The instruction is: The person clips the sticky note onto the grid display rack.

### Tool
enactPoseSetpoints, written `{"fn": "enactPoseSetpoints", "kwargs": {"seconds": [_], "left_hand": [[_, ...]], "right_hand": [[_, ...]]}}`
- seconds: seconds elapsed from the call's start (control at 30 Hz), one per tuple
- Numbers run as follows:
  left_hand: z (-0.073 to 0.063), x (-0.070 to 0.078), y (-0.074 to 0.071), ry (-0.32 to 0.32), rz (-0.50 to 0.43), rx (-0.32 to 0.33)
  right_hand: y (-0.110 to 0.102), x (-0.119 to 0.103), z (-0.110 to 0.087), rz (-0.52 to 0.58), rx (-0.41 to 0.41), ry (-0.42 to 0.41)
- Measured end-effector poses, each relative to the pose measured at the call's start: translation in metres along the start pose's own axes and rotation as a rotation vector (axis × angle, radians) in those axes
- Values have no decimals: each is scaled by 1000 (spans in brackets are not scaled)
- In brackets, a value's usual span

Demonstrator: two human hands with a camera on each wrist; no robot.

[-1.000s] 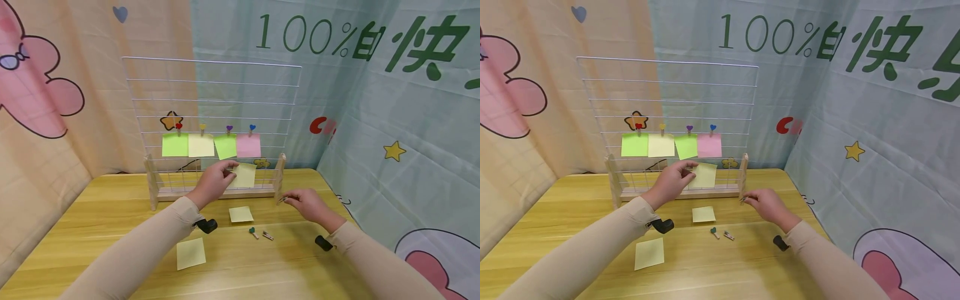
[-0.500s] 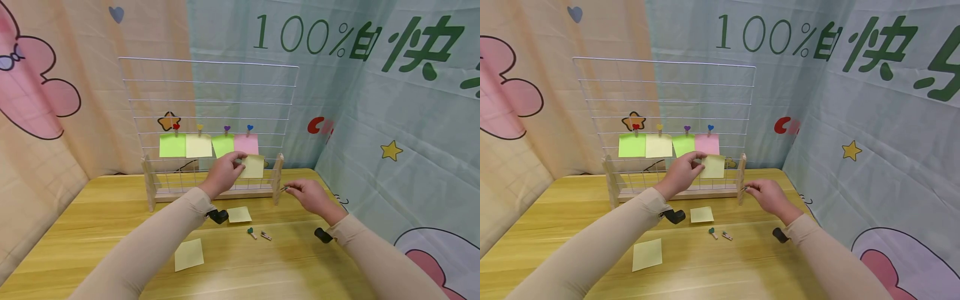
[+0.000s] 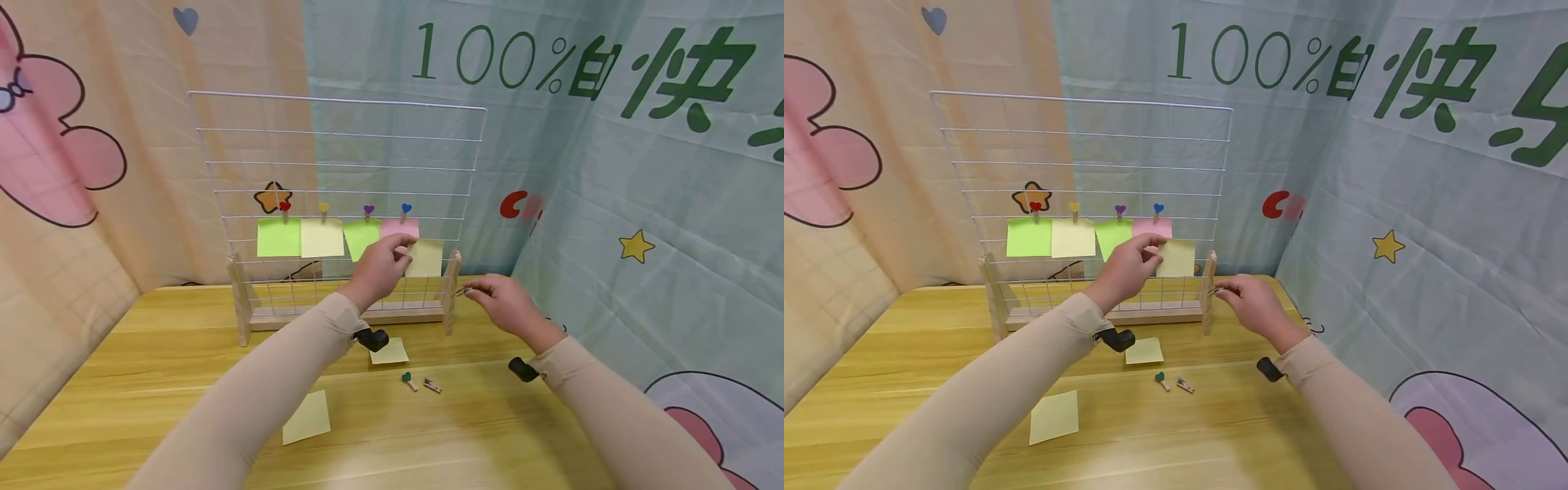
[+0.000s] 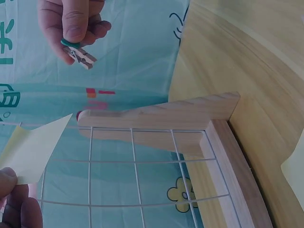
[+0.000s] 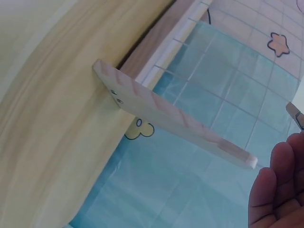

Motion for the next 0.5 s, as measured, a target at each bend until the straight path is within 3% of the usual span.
{"fn": "enactPoseSetpoints", "kwargs": {"seconds": [0.2,0.5], "left_hand": [[12,7,3,8,3,12],[26,13,9,22,-1,27]], "right_hand": [[-15,-5,13,-19,62,-24],[-37,-17,35,4,116,8]]}}
Point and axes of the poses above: each hand's wrist, its own z-axis towards the middle knuckle, its own y-axis out of the palm, x = y × z, the point moved 6 cm from there along z, towards the middle knuckle, and after that the axes turned 1 degree about z, right-handed, at the moved point
